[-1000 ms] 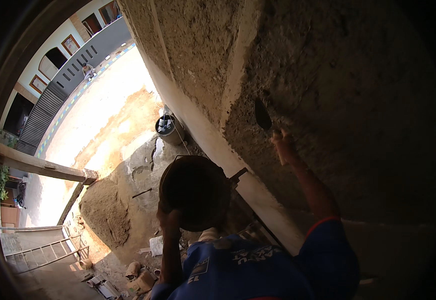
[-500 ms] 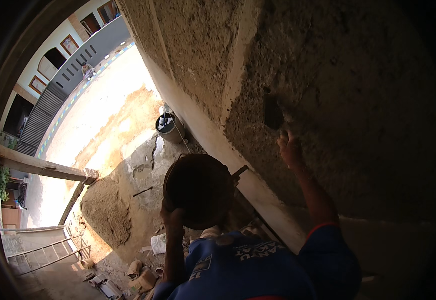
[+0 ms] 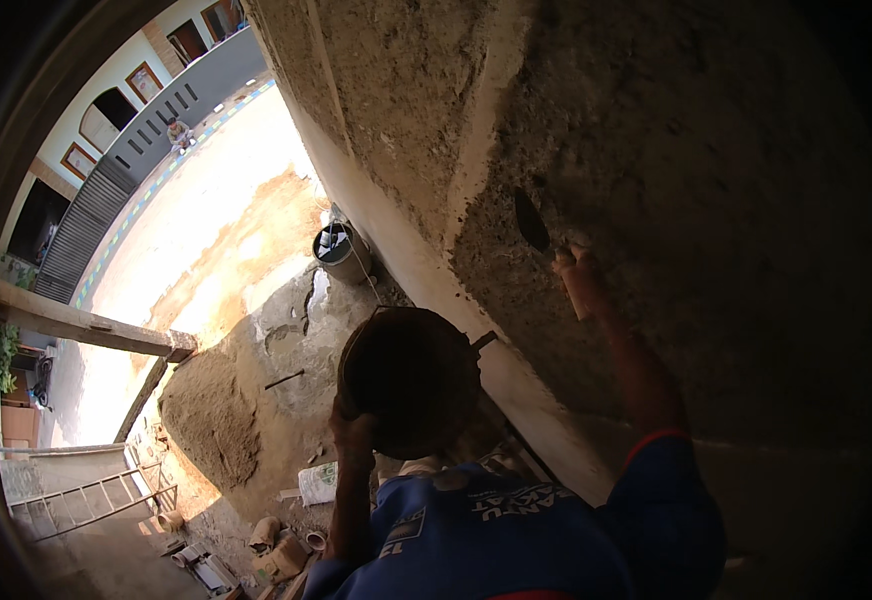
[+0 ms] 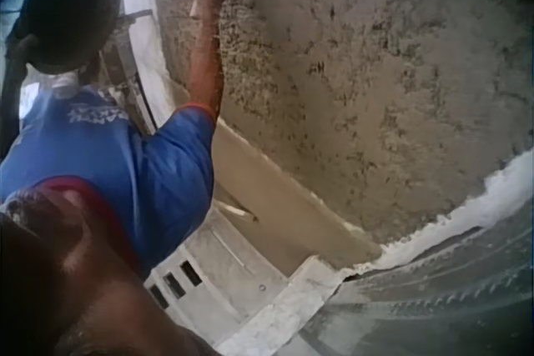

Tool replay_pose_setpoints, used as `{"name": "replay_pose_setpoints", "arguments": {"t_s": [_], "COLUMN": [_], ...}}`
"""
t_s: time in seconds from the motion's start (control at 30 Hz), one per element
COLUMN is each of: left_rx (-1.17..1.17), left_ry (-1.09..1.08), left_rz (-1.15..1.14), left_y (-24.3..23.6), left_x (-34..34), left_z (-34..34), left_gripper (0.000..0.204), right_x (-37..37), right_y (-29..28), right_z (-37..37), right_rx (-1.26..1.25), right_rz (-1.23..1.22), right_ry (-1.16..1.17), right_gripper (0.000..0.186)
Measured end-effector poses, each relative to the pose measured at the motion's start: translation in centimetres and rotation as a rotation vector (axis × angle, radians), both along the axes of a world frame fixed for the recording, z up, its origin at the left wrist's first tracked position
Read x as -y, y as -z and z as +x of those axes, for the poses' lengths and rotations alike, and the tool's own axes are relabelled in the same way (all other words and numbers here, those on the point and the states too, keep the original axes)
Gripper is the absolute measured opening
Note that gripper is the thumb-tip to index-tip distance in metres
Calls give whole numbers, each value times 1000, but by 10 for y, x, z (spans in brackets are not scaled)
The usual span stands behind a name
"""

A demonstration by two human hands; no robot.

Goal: The person scoops wet cement from a bucket using a trowel and applies it to a vertical wall, spreading and smoothing the surface. The person then uses a long wooden straightedge to level the applied cement across the wall.

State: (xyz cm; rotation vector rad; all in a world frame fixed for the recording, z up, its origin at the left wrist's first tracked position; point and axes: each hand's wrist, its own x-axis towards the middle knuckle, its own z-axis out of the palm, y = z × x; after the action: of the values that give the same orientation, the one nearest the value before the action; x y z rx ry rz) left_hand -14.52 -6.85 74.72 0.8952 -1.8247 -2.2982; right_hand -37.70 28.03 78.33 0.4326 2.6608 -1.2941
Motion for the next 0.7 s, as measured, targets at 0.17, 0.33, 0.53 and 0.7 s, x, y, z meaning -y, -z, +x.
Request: {"name": "replay_pose_setpoints", "arguments": {"t_s": [0.17, 0.33, 0.53, 0.7], "left_rx": [36, 0, -31, 0], "left_ry": [5, -36, -27, 7], "left_rz": [-36, -15, -4, 1], "left_y": [7, 6, 14, 21], "left_x": [5, 9, 12, 11], "left_z": [2, 2, 0, -2], "left_gripper": [66, 58, 57, 61], "right_x": [-11, -3, 4, 12], "right_y": [12, -2, 19, 21], "right_z": [-8, -7, 8, 14], "right_rx": [63, 126, -382, -268], "right_rz": [-173, -235, 599, 470], "right_ry": [117, 115, -266, -383], "right_gripper": [57, 57, 51, 48]}}
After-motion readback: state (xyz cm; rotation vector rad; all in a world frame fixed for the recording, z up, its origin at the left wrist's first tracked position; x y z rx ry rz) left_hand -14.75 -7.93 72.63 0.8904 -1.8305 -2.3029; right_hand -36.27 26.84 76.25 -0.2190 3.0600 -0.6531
